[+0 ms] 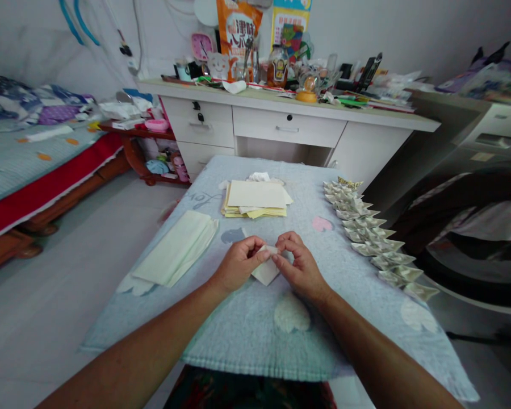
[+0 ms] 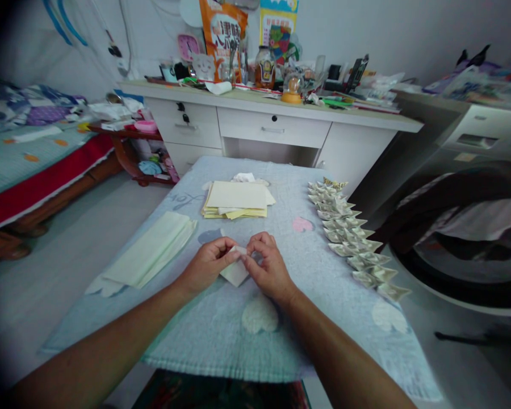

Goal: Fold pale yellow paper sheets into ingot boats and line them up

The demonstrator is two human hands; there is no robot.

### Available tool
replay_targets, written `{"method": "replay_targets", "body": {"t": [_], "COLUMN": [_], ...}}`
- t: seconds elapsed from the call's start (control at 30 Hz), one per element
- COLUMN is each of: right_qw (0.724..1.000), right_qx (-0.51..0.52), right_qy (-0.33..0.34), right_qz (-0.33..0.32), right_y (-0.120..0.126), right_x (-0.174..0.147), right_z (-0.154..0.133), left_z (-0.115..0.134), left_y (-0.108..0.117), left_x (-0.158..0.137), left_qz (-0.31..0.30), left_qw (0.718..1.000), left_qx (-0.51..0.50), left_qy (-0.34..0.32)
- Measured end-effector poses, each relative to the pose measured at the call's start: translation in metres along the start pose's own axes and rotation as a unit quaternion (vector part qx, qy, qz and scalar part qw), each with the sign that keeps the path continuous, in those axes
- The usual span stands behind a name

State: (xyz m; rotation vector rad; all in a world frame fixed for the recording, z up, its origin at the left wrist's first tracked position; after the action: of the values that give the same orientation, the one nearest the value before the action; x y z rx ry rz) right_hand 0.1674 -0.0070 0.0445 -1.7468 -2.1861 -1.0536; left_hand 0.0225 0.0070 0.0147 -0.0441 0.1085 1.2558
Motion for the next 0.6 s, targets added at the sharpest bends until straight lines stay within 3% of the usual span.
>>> {"method": "replay_targets", "body": {"t": [0.6], "right_qw": [1.0], "right_qx": [0.004], "right_qy": [0.002], "right_qz": [0.021], "right_y": [0.0019], "right_x": [-0.0008], "right_z": [-0.0011], "left_z": [0.0074], "left_y": [-0.0003], "left_x": [-0.0021], "left_qz": [-0.003], "left_qw": [0.999], "left_qx": [0.027], "left_qy": [-0.027]}}
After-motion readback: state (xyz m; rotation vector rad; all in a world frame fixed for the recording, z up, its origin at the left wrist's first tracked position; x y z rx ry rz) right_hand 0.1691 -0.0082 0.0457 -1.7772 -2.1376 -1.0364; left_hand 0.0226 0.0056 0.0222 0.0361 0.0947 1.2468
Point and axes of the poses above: each hand's wrist, its own x-axis towards the middle knuckle, its own y-axis out of the back of the hand, z = x × y, the point moved 5 cm from there along x, towards the middle knuckle, and after that the axes turned 7 degrees about y, right-handed, at the moved point
